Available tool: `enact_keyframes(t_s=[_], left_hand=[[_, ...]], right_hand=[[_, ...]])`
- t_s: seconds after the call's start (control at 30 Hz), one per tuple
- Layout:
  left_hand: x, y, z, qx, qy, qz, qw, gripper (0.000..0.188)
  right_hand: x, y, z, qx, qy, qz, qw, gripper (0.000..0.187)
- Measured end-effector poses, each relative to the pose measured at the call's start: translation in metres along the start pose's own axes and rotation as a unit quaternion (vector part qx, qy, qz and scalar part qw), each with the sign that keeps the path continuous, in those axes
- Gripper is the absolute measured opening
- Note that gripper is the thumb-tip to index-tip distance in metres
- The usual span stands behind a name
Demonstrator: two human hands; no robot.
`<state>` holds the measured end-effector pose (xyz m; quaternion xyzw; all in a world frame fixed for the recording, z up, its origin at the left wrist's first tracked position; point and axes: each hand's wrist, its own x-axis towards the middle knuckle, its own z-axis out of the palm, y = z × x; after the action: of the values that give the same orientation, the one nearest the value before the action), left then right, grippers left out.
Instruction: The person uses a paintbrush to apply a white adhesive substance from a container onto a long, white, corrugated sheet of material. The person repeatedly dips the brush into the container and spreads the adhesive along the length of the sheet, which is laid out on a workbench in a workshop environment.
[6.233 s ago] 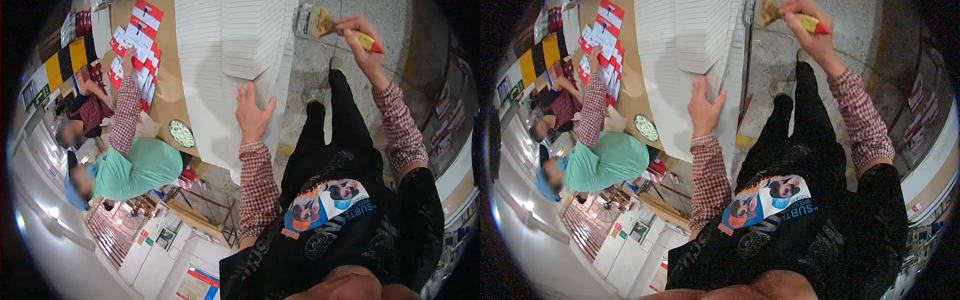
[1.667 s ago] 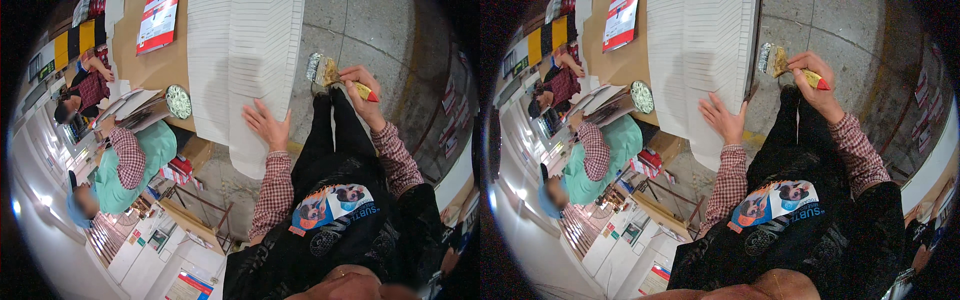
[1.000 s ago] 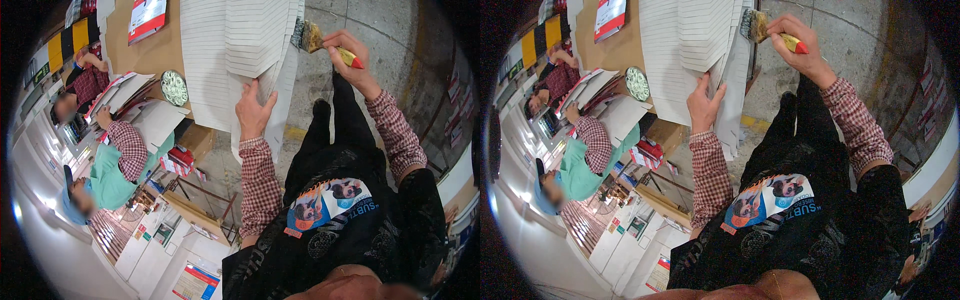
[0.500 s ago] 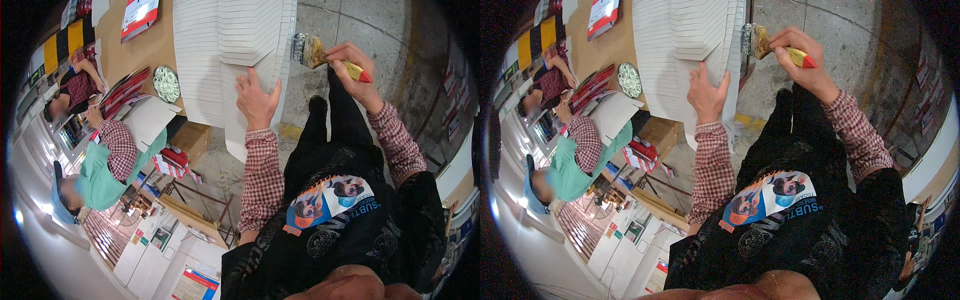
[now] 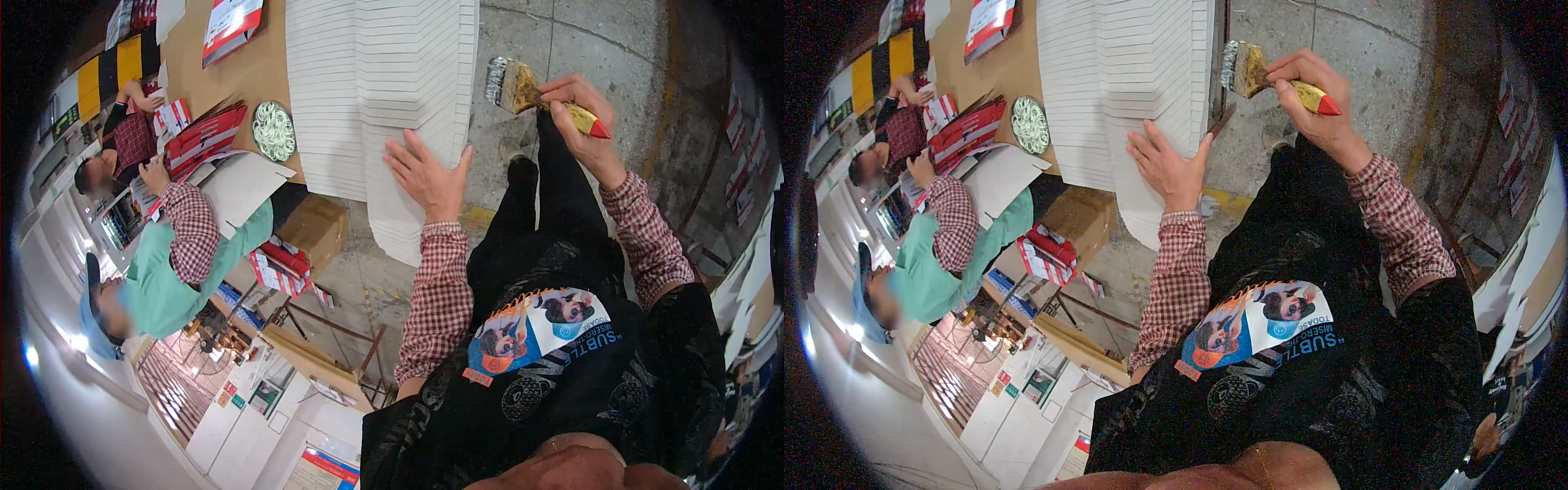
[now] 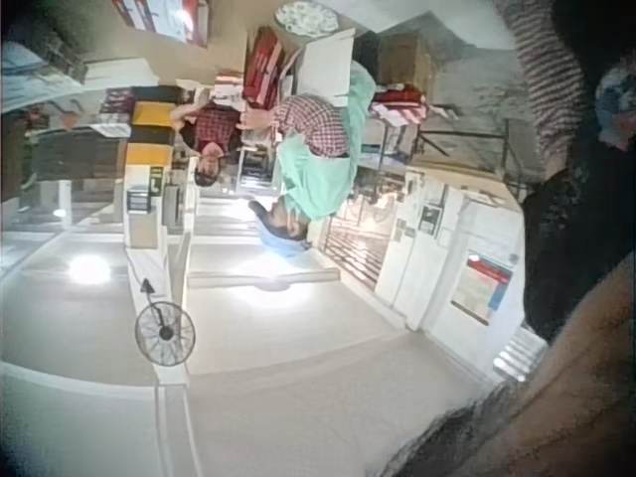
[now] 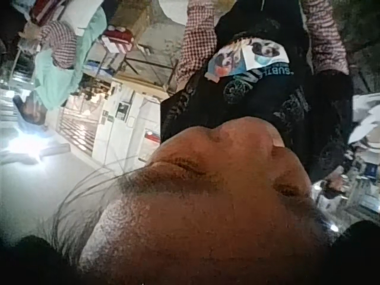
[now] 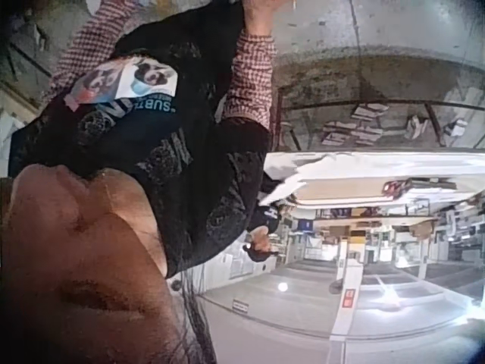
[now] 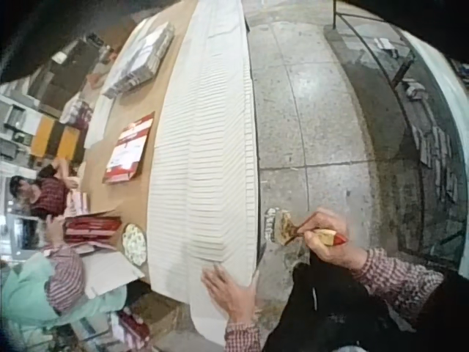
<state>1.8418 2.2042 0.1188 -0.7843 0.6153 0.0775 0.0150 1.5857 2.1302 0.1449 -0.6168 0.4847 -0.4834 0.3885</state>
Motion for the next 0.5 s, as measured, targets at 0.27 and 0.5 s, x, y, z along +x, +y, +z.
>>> enact_keyframes(t_s=[0.27,0.5], left_hand=[[0.008,-0.008,-0.017,-0.009,-0.044,0.029,0.999,0.1],[0.022,-0.024,-0.031,-0.028,-0.055,0.094,0.994,0.085]], right_hand=[[0.011,0.006,0.0,-0.02,0.011,-0.044,0.999,0.007],[0.023,0.013,0.003,-0.025,0.011,-0.098,0.995,0.007]])
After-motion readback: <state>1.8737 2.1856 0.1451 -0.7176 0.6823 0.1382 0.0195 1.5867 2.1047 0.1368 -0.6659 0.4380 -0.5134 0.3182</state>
